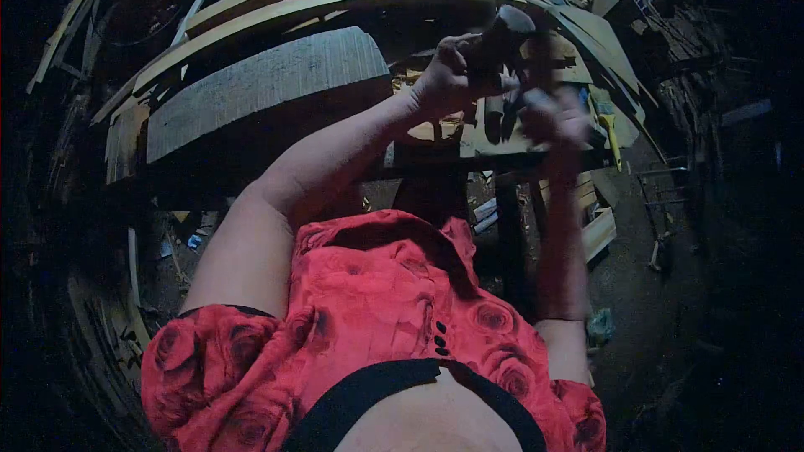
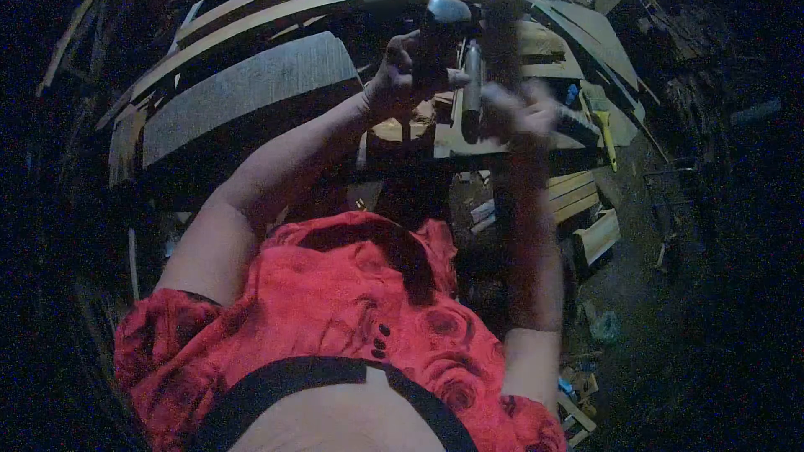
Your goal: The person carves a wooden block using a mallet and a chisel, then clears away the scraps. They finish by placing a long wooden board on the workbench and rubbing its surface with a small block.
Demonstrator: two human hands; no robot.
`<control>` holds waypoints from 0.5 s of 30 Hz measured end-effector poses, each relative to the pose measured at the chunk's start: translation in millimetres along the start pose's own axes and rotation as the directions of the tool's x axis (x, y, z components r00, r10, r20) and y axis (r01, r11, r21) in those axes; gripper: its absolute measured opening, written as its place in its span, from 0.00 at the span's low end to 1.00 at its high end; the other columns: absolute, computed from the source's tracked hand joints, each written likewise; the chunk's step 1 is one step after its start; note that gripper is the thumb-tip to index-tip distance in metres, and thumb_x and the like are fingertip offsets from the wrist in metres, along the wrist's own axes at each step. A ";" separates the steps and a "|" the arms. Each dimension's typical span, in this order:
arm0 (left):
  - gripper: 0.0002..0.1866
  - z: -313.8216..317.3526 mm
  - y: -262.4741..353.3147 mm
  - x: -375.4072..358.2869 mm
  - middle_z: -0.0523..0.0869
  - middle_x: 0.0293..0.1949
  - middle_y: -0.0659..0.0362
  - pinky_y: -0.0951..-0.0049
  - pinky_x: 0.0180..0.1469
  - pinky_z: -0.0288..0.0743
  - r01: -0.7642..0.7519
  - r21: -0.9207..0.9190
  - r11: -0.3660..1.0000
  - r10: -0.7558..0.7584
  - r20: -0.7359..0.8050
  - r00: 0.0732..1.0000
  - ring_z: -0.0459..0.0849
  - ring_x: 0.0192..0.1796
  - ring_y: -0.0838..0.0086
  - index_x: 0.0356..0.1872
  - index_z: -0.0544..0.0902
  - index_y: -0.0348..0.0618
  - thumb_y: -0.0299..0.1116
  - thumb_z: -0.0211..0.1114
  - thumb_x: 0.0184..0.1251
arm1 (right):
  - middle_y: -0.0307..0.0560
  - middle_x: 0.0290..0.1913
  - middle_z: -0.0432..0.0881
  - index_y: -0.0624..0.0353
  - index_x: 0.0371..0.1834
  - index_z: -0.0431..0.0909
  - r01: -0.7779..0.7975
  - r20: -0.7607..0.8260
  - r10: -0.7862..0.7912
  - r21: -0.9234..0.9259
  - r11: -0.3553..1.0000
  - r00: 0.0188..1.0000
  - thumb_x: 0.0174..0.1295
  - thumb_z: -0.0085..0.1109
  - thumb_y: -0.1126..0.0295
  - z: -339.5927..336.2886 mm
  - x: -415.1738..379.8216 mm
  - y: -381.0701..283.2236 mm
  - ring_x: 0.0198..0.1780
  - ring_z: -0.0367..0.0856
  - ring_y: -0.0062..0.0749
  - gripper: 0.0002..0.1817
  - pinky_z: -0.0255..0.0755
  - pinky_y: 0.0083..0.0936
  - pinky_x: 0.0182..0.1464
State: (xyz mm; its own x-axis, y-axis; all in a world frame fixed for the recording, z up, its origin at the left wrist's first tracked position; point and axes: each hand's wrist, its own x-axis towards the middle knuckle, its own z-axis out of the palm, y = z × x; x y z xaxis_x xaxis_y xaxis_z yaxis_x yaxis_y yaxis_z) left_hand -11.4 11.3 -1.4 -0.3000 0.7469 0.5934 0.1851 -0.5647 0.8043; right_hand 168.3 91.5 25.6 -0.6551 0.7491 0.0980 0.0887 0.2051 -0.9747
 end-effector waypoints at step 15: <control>0.17 -2.6 -9.6 -3.6 0.82 0.31 0.65 0.80 0.37 0.73 0.041 -0.176 0.983 -0.046 -0.024 0.999 0.77 0.34 0.85 0.41 0.80 0.41 0.31 0.73 0.50 | 0.48 0.45 0.78 0.63 0.55 0.67 0.269 0.091 -0.265 -0.036 0.962 0.960 0.53 0.55 0.64 -55.5 2.4 -108.0 0.38 0.79 0.29 0.26 0.75 0.25 0.40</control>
State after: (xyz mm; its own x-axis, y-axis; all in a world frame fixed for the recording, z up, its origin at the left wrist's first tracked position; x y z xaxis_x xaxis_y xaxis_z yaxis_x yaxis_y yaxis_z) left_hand -14.6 13.1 -11.3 -0.3301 0.7637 0.5548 0.0047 -0.5865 0.8100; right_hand 198.8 106.1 142.2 -0.7206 0.6075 0.3343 -0.0642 0.4216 -0.9045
